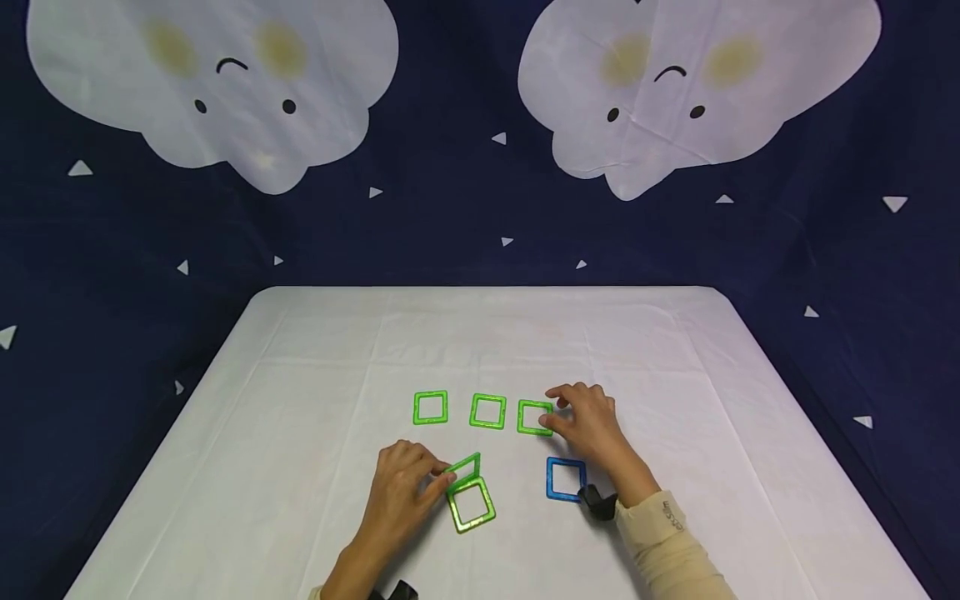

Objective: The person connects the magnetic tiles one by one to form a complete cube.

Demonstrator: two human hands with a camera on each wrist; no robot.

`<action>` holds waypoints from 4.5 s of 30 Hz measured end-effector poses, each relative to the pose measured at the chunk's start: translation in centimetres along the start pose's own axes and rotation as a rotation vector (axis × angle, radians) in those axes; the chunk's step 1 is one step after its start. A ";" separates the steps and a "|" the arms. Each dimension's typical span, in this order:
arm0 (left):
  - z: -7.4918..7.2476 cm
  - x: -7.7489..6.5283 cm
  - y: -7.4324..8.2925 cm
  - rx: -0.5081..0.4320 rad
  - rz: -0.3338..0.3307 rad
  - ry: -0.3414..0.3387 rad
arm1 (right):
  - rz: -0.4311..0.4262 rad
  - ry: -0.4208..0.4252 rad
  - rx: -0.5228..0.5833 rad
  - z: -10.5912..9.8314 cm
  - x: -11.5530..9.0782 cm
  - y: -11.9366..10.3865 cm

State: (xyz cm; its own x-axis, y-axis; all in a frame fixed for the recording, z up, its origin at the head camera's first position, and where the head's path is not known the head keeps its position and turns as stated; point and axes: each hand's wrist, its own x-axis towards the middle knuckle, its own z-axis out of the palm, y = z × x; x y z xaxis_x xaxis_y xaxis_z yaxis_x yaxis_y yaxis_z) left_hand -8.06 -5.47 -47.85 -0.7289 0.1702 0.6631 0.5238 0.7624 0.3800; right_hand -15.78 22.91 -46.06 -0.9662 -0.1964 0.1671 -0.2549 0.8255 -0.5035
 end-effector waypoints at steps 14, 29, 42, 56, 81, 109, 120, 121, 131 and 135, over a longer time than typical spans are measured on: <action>-0.5 -0.7 0.5 0.028 -0.033 -0.013 | 0.059 -0.159 0.002 0.1 1.2 2.0; -0.6 -1.1 0.4 -0.012 -0.040 0.043 | 0.009 -0.139 -0.024 0.5 1.2 2.6; -0.3 -1.3 0.4 -0.064 -0.081 0.067 | -0.011 -0.124 -0.038 0.6 1.2 2.8; 0.1 -1.6 0.6 -0.102 -0.132 0.058 | -0.007 -0.101 0.021 0.8 1.2 3.2; -0.1 -1.6 0.8 -0.167 -0.256 -0.036 | 0.063 -0.100 0.272 0.0 0.9 2.9; 0.5 -1.7 0.3 -0.235 -0.258 0.092 | 0.123 0.026 0.243 -1.0 -1.0 1.5; 0.6 -1.6 0.2 -0.194 -0.242 0.102 | 0.236 0.103 0.331 0.4 -4.4 -3.3; 0.6 -1.6 0.2 -0.191 -0.239 0.103 | 0.228 0.114 0.332 0.6 -4.7 -3.7; 0.8 -1.6 0.2 -0.145 -0.209 0.101 | 0.169 0.169 0.340 2.5 -6.3 -5.8; 0.8 -1.7 0.2 -0.127 -0.217 0.083 | 0.169 0.157 0.337 3.0 -6.6 -6.3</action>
State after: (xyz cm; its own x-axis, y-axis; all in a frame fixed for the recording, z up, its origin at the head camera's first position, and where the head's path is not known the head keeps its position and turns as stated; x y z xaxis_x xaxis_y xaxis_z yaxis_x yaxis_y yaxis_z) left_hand -7.07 -5.10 -49.40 -0.7944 -0.0446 0.6057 0.4138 0.6902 0.5936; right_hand -7.96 17.45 -46.51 -0.9846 0.0318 0.1721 -0.1165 0.6146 -0.7802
